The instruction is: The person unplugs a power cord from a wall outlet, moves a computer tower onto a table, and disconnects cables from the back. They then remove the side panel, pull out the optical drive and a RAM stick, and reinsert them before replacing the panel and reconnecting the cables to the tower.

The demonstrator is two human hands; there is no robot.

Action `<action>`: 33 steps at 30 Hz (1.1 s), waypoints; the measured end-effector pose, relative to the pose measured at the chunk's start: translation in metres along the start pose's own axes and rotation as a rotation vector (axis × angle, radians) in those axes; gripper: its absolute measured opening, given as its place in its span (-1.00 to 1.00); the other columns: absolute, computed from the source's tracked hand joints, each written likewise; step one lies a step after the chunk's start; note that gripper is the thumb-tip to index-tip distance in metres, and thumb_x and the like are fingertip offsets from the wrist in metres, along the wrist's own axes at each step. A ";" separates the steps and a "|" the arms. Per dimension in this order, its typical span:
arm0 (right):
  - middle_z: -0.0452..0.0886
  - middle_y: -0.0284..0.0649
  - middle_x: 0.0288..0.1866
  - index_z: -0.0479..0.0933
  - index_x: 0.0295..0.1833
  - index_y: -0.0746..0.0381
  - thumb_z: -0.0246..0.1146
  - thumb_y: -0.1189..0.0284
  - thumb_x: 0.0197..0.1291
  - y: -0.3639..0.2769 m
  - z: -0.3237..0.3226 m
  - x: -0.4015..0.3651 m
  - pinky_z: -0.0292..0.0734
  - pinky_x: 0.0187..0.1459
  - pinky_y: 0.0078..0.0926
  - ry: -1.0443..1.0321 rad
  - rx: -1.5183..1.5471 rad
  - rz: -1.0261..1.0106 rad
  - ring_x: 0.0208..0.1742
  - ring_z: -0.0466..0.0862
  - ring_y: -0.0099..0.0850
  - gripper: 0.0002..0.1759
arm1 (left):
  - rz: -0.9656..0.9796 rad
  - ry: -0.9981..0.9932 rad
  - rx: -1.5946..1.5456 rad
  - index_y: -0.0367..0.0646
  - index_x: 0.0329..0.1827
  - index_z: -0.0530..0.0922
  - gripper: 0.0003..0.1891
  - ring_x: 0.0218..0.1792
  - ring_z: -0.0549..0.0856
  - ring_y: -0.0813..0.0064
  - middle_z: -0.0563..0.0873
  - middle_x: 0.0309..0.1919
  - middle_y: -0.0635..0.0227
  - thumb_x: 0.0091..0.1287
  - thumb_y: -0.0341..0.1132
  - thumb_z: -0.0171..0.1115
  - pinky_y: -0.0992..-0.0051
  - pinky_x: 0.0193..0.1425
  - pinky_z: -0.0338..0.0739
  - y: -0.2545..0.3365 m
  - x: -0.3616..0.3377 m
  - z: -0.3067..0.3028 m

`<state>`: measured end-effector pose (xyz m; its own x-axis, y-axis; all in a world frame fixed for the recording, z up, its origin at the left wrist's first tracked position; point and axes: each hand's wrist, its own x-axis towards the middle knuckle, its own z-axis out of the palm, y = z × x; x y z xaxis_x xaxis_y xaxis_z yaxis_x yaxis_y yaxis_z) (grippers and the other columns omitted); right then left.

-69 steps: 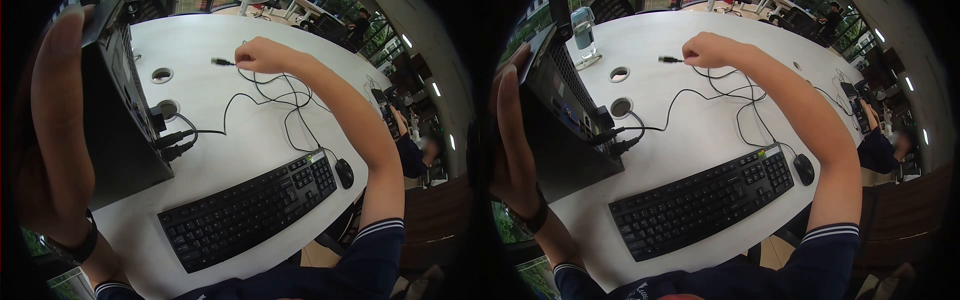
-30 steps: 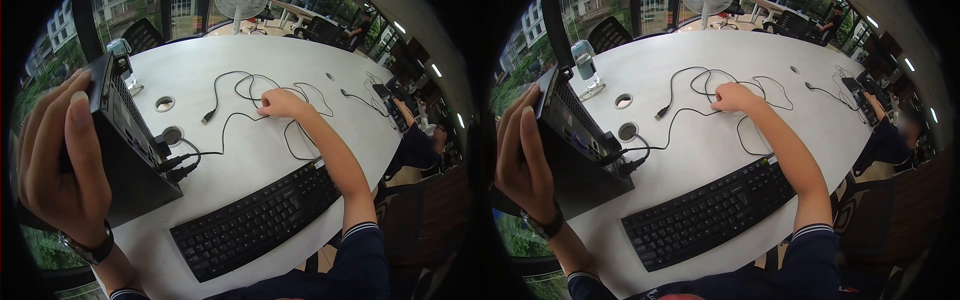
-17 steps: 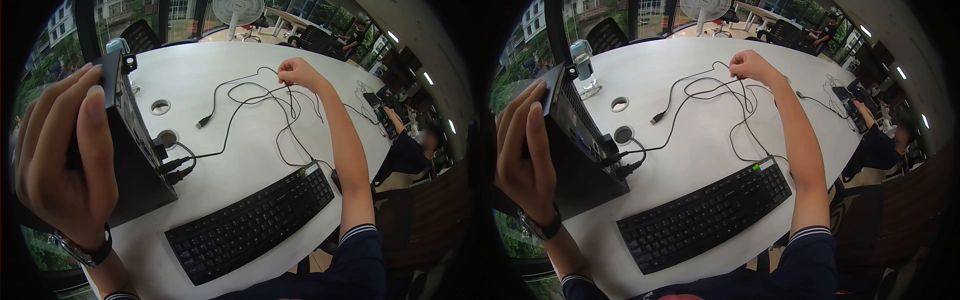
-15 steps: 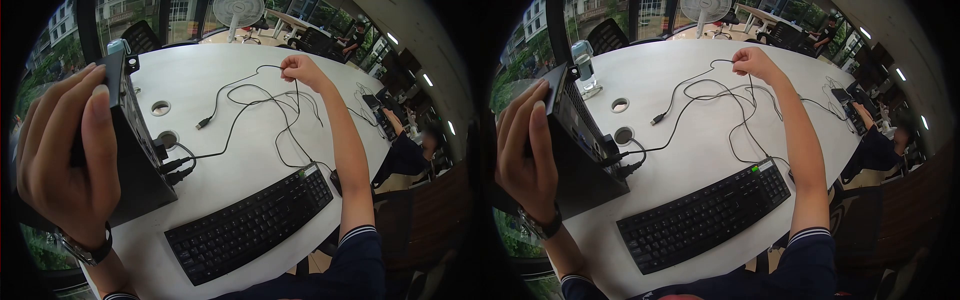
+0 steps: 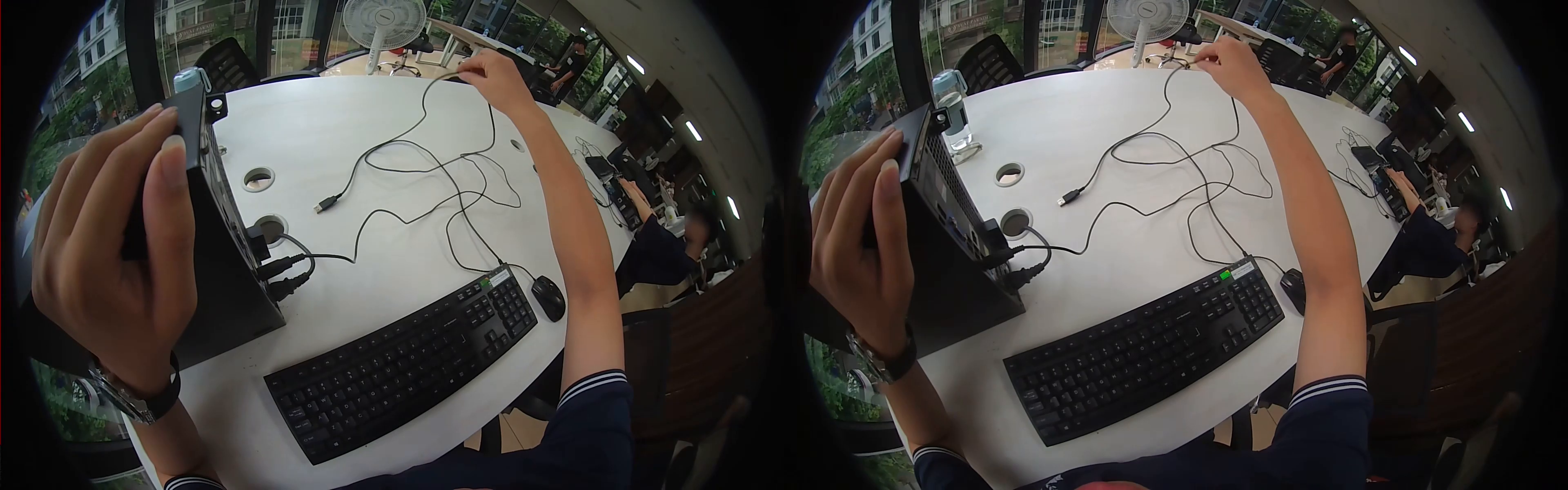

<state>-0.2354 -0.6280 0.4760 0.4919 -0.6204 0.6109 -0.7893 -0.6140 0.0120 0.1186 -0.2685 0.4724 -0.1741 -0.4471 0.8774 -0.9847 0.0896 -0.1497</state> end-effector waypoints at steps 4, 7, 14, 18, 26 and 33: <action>0.80 -0.19 -0.30 0.75 -0.04 0.33 0.38 0.34 0.35 -0.018 -0.011 0.032 0.72 -0.31 -0.58 0.205 0.291 0.189 -0.47 0.80 -0.44 -0.74 | -0.001 0.001 0.000 -0.25 0.04 0.79 -0.78 0.05 0.82 0.32 0.86 -0.02 0.21 0.54 -0.39 0.22 0.40 0.20 0.60 0.000 -0.001 0.001; 0.80 -0.22 -0.35 0.74 -0.05 0.35 0.38 0.33 0.35 -0.010 -0.010 0.052 0.78 -0.30 -0.55 0.286 0.312 0.215 -0.43 0.84 -0.45 -0.73 | 0.018 0.016 -0.026 -0.27 0.04 0.79 -0.78 0.06 0.82 0.31 0.86 -0.02 0.18 0.54 -0.39 0.22 0.39 0.21 0.60 -0.003 -0.001 0.003; 0.79 -0.19 -0.42 0.72 -0.21 0.36 0.39 0.37 0.29 -0.046 0.030 0.034 0.73 -0.35 -0.53 0.157 0.385 0.153 -0.50 0.82 -0.41 -0.77 | 0.020 0.003 -0.012 -0.30 0.03 0.79 -0.78 0.00 0.83 0.27 0.86 -0.05 0.14 0.52 -0.41 0.23 0.39 0.12 0.64 -0.003 -0.001 0.002; 0.79 -0.21 -0.36 0.72 -0.09 0.37 0.40 0.43 0.29 -0.047 0.054 0.016 0.76 -0.30 -0.53 -0.150 0.308 0.190 -0.41 0.81 -0.48 -0.79 | 0.036 0.008 -0.014 -0.30 0.02 0.79 -0.79 -0.02 0.83 0.26 0.85 -0.06 0.12 0.52 -0.41 0.24 0.38 0.10 0.65 -0.005 -0.001 0.002; 0.80 -0.23 -0.01 0.73 0.03 0.32 0.41 0.30 0.37 -0.092 0.057 -0.024 0.63 0.12 -0.47 -0.471 0.666 0.019 0.04 0.75 -0.46 -0.70 | 0.057 -0.028 -0.072 -0.37 0.05 0.76 -0.78 0.08 0.80 0.23 0.84 0.02 0.08 0.54 -0.45 0.19 0.35 0.22 0.61 -0.009 -0.002 0.003; 0.81 -0.03 -0.08 0.70 0.12 0.33 0.40 0.08 0.33 -0.242 0.002 -0.077 0.66 -0.03 -0.27 -0.663 0.922 -0.518 -0.07 0.80 -0.22 -0.48 | 0.203 0.079 -0.070 -0.39 -0.05 0.78 -0.80 -0.08 0.85 0.24 0.86 -0.12 0.07 0.50 -0.45 0.23 0.40 0.06 0.66 -0.015 0.002 0.006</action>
<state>-0.0812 -0.4328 0.4244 0.9697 -0.1649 0.1804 -0.0271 -0.8061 -0.5911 0.1334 -0.2767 0.4739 -0.3646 -0.3430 0.8657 -0.9257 0.2338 -0.2973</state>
